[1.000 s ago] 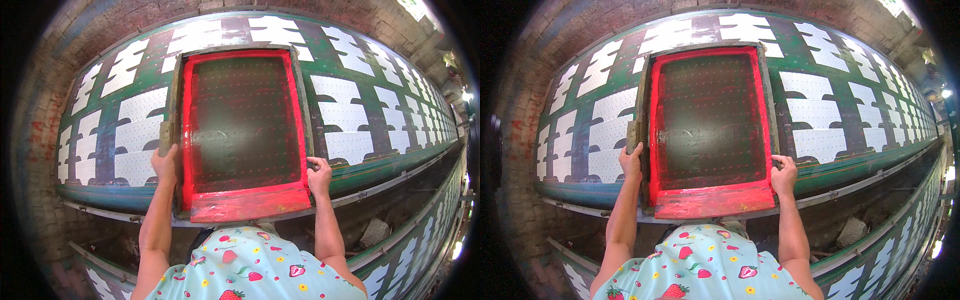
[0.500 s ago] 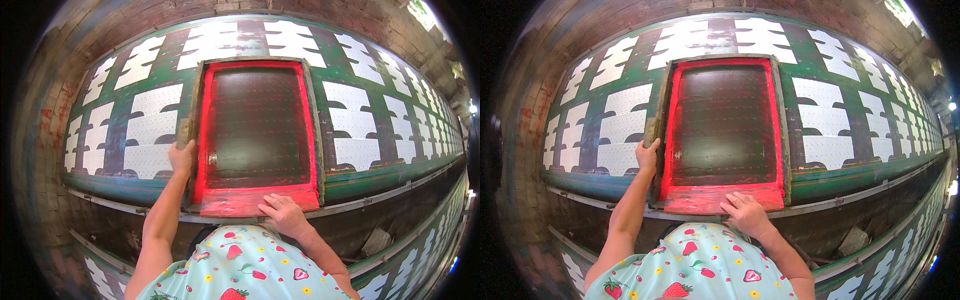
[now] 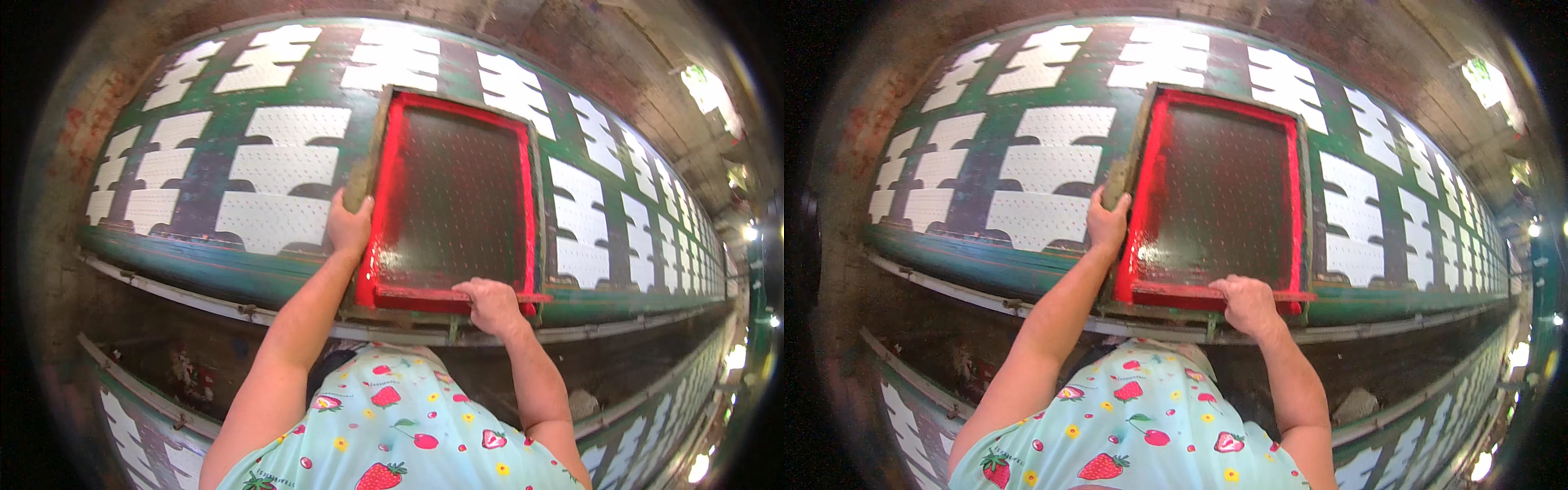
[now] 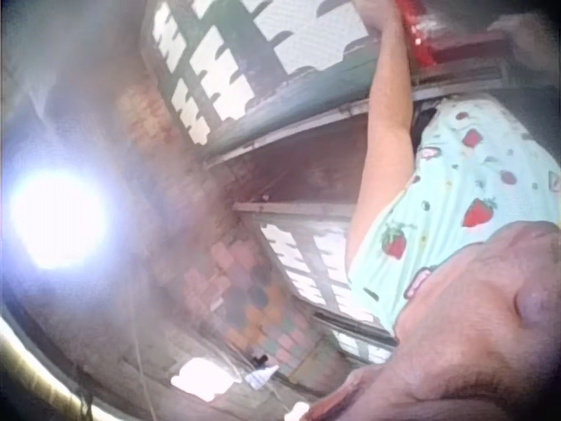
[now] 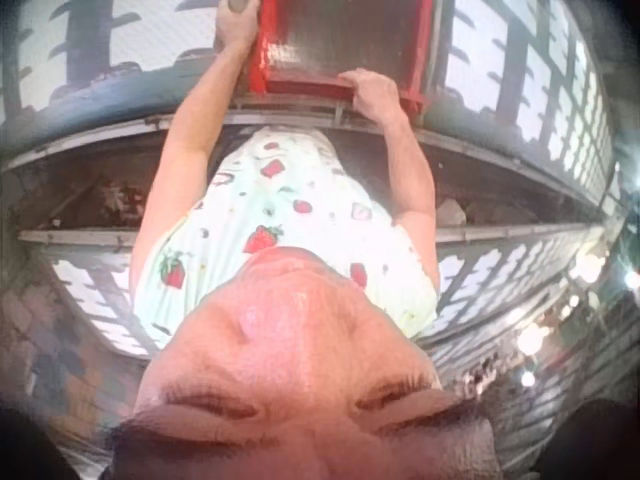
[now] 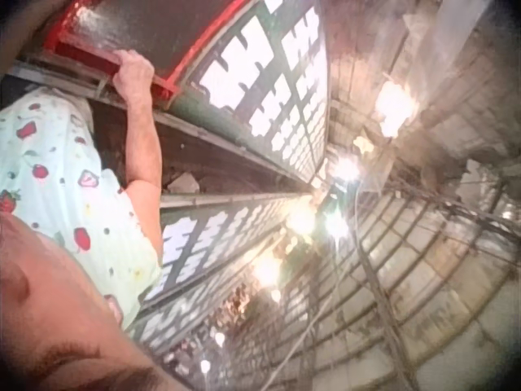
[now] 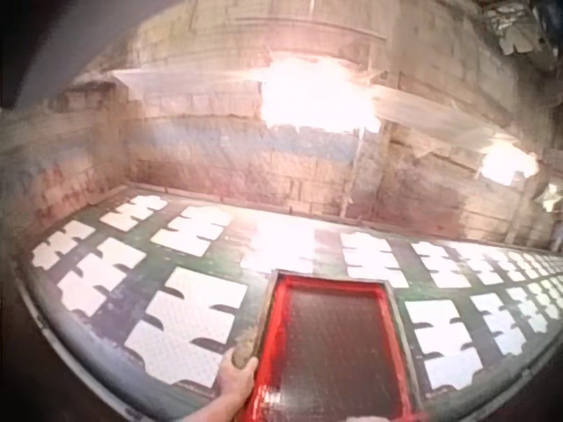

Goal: The person uses a red-framed screen and a squeegee to apply red ink onto a green surface with white stenciled patterns. They repeatedly pull the squeegee across the screen, reposition the screen, and continue the printing process.

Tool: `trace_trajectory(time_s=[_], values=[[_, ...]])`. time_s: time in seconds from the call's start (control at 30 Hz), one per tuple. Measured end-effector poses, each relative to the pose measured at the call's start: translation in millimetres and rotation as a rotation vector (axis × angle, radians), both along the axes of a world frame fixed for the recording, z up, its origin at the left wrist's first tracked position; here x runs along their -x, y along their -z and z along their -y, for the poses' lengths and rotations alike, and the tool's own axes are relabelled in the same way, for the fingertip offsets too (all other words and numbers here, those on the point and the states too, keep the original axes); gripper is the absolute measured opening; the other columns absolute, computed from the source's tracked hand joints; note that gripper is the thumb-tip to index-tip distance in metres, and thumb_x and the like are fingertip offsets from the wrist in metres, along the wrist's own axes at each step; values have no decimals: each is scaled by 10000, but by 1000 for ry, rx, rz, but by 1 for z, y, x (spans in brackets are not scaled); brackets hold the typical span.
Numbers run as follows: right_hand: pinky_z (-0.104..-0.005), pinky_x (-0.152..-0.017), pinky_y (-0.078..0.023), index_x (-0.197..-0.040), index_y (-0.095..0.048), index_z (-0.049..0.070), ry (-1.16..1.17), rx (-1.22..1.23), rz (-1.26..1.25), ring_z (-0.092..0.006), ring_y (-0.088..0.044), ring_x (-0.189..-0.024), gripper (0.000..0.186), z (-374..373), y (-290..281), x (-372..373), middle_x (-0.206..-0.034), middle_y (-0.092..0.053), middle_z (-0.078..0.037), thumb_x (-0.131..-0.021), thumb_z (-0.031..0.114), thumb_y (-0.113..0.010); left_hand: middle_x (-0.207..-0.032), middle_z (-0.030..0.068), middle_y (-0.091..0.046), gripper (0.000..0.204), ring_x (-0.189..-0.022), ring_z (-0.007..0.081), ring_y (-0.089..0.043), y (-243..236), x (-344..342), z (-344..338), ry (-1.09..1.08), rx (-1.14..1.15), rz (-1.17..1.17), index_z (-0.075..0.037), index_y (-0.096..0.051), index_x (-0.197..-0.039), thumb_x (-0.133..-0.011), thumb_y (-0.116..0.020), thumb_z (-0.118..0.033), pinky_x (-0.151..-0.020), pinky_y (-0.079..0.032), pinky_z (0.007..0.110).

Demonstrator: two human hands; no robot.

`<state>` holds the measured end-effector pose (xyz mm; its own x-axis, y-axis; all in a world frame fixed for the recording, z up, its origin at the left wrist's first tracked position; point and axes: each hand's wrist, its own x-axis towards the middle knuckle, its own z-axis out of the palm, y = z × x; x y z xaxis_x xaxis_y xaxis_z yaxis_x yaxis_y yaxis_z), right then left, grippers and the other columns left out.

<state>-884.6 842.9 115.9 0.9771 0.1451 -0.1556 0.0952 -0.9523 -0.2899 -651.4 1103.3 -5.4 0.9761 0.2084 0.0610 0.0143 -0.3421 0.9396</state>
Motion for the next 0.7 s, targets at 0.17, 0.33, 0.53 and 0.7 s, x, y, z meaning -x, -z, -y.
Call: trace_trajectory(time_s=[0.17, 0.33, 0.53, 0.7], values=[[-495, -936, -631, -1267, -822, 102, 49, 39, 30, -371, -779, -1089, 445, -22, 12, 29, -1131, -805, -141, -863, -43, -709, -1495, 307, -678, 704, -1418, 451, -640, 13, -6, 0, 13, -26, 83, 64, -621, -1534, -1053, -791, -421, -1213, -487, 502], [-463, -949, -614, -1292, -810, 109, 62, 54, 304, -312, -771, -1115, 489, -39, 30, 38, -1163, -777, -95, -831, -37, -735, -1488, 294, -691, 658, -1403, 446, -653, 12, -4, 0, 31, 27, 65, 64, -618, -1537, -1103, -731, -417, -1210, -490, 494], [-457, -927, -597, -1305, -805, 109, 49, 116, 421, -314, -770, -1127, 483, -16, 53, -12, -1208, -774, -100, -857, -32, -693, -1506, 294, -686, 651, -1414, 437, -652, 4, -3, -2, 43, 56, -1, 51, -611, -1556, -1116, -710, -419, -1216, -484, 483], [-460, -908, -585, -1317, -801, 134, 35, 152, 485, -310, -762, -1084, 476, 24, 70, -97, -1187, -770, -98, -885, -25, -679, -1504, 263, -696, 583, -1413, 405, -659, -2, 0, -1, 44, 41, 4, 33, -612, -1560, -1150, -666, -378, -1208, -491, 462]])
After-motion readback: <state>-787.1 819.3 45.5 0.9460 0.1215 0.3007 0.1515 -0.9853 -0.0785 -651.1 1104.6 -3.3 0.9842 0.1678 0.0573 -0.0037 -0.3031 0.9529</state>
